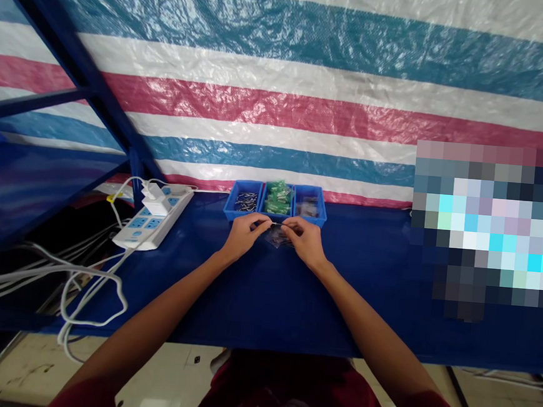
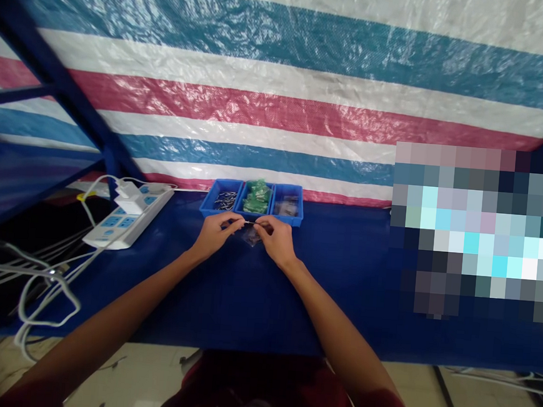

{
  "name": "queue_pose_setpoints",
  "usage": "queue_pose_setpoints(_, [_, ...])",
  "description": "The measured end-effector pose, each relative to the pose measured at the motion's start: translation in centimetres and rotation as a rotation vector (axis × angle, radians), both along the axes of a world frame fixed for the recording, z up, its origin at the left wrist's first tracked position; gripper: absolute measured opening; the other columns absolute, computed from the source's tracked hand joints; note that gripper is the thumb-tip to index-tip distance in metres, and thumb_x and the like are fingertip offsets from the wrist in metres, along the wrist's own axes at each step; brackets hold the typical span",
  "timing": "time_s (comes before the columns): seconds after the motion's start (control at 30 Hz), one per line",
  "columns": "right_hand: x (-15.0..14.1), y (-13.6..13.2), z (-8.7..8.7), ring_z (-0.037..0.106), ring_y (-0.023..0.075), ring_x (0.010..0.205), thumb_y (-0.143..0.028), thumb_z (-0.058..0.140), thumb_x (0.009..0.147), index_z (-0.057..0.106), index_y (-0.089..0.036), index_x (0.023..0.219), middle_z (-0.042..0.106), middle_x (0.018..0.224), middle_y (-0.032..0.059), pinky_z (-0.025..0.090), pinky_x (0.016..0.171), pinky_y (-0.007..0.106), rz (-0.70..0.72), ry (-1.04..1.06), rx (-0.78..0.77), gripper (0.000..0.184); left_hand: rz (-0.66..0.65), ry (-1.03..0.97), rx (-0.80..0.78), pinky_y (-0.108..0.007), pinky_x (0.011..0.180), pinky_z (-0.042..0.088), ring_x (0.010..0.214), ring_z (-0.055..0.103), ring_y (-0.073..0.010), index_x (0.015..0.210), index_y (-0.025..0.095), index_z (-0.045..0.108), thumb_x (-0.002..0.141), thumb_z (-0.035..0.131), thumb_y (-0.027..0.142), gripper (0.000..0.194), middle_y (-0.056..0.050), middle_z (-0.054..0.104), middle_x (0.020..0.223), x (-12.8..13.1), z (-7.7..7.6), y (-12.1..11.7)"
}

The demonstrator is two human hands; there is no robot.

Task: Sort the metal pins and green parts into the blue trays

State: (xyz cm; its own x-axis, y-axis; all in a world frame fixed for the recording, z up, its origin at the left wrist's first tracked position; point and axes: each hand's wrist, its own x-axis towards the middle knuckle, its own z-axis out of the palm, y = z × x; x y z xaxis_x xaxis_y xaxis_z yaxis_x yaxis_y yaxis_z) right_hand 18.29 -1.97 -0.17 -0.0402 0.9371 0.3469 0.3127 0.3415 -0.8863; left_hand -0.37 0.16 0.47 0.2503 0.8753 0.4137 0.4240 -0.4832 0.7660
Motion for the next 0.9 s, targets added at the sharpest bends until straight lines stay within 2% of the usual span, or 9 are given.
queue_pose_setpoints(0.17, [-0.06,0.01,0.03,0.061,0.0146,0.058,-0.032,0.055,0.084,0.066,-0.019,0.082,0.068,0.074,0.0021,0.050,0.063,0.027,-0.022,-0.051,0.032,0.017,-0.001,-0.029,-0.057,-0.027,0.065,0.054,0.073,0.067,-0.0181,0.082,0.017,0.071,0.087,0.056,0.042,0.029,-0.005,0.073,0.081,0.03,-0.06,-0.12])
queue_pose_setpoints(0.37, [-0.09,-0.08,0.06,0.060,0.0141,0.058,-0.036,0.051,0.088,0.064,-0.020,0.085,0.067,0.072,0.0014,0.050,0.062,0.026,-0.017,-0.061,0.012,0.021,0.011,-0.053,-0.008,-0.029,0.071,0.056,0.078,0.068,-0.0199,0.087,0.018,0.073,0.081,0.065,0.042,0.026,-0.005,0.074,0.087,0.23,0.19,-0.38])
queue_pose_setpoints(0.5, [-0.15,-0.22,0.08,0.059,0.0139,0.057,-0.038,0.051,0.089,0.064,-0.019,0.082,0.065,0.069,0.0011,0.050,0.063,0.026,-0.030,-0.060,0.021,0.023,-0.006,-0.038,-0.002,-0.028,0.072,0.055,0.075,0.067,-0.0185,0.083,0.018,0.072,0.084,0.062,0.040,0.025,-0.004,0.074,0.083,0.22,0.22,-0.44])
queue_pose_setpoints(0.7, [-0.24,-0.36,0.30,0.063,0.0150,0.065,-0.034,0.056,0.085,0.065,-0.019,0.092,0.070,0.086,0.0045,0.052,0.067,0.027,-0.043,-0.068,0.051,0.019,-0.021,-0.055,-0.057,-0.025,0.061,0.053,0.066,0.065,-0.0161,0.081,0.017,0.070,0.088,0.055,0.044,0.032,-0.004,0.072,0.075,0.10,0.01,-0.30])
queue_pose_setpoints(0.9, [-0.27,-0.43,0.26,0.062,0.0146,0.067,-0.032,0.053,0.087,0.064,-0.019,0.086,0.068,0.087,0.0045,0.051,0.067,0.027,-0.038,-0.110,0.097,0.017,-0.035,-0.098,-0.106,-0.023,0.058,0.051,0.060,0.063,-0.0143,0.072,0.016,0.068,0.088,0.055,0.046,0.037,-0.002,0.067,0.065,0.16,-0.08,-0.27])
